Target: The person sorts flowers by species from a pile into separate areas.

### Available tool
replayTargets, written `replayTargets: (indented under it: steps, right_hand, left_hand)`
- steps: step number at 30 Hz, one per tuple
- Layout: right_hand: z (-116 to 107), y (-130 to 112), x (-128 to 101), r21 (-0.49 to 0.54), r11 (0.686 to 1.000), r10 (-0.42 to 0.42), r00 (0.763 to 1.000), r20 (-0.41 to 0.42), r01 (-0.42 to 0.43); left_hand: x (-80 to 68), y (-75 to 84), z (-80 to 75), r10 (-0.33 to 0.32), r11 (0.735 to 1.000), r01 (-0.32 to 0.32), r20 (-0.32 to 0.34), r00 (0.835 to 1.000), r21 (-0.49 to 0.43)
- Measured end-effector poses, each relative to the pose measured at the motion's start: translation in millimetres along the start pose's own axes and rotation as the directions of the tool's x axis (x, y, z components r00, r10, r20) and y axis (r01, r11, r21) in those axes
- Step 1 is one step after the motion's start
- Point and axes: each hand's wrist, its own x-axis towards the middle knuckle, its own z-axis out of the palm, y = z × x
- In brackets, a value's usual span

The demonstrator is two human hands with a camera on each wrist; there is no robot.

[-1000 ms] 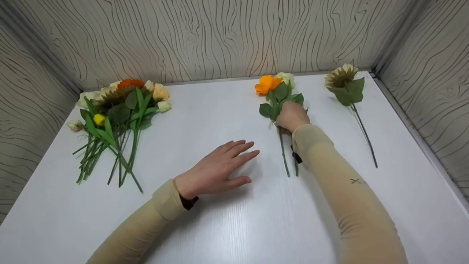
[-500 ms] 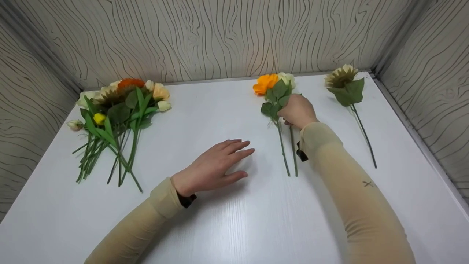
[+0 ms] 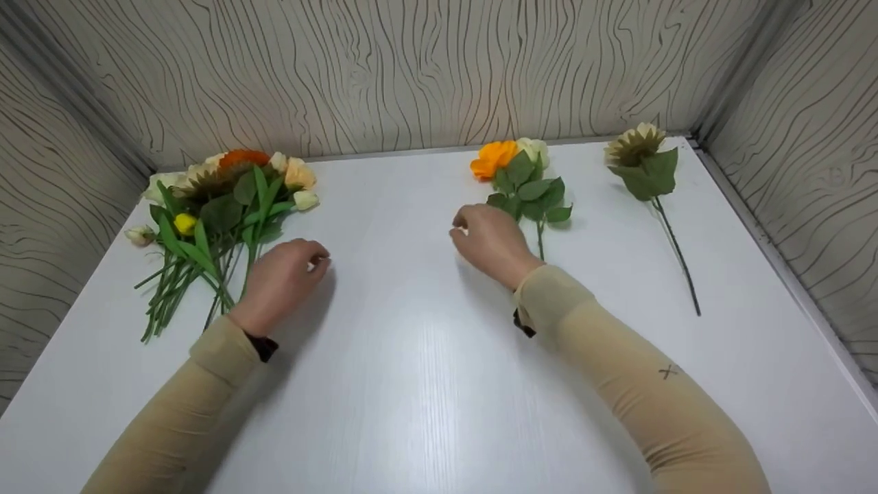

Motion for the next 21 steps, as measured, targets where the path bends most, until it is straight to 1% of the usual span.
replayTargets:
  steps: [2, 4, 6, 9, 12, 15, 18, 21]
  right_hand:
    - [15, -14, -4, -0.025, 0.997, -0.076, 0.997, 0.031, 0.076]
    - [30, -29, -9, -0.044, 0.987, -0.155, 0.986, 0.060, 0.158]
    - [44, -42, -14, -0.066, 0.968, -0.235, 0.968, 0.086, 0.241]
    - [66, -62, -18, -0.082, 0.933, -0.337, 0.932, 0.134, 0.349]
    - [84, -82, -17, -0.080, 0.905, -0.399, 0.899, 0.181, 0.418]
    - [98, -99, -13, -0.074, 0.887, -0.431, 0.875, 0.219, 0.456]
    - [105, -114, -9, -0.067, 0.876, -0.449, 0.859, 0.245, 0.477]
    - [109, -124, -6, -0.053, 0.869, -0.465, 0.848, 0.254, 0.492]
  left_hand:
    - [-4.3, -25.6, -7.1, -0.077, 0.997, 0.077, -0.010, 0.997, 0.025]
    - [-9.8, -47.8, -13.6, -0.144, 0.989, 0.144, -0.006, 0.990, 0.032]
    - [-14.8, -65.9, -18.4, -0.200, 0.979, 0.200, 0.006, 0.980, 0.039]
    - [-20.6, -84.7, -23.1, -0.264, 0.964, 0.263, 0.047, 0.963, 0.041]
    - [-22.7, -93.7, -26.6, -0.296, 0.955, 0.293, 0.097, 0.950, 0.047]
    - [-22.2, -96.9, -28.3, -0.314, 0.949, 0.311, 0.149, 0.938, 0.043]
    - [-19.9, -98.0, -28.4, -0.333, 0.942, 0.335, 0.192, 0.923, 0.019]
    - [-18.0, -98.2, -28.1, -0.348, 0.936, 0.352, 0.220, 0.912, 0.019]
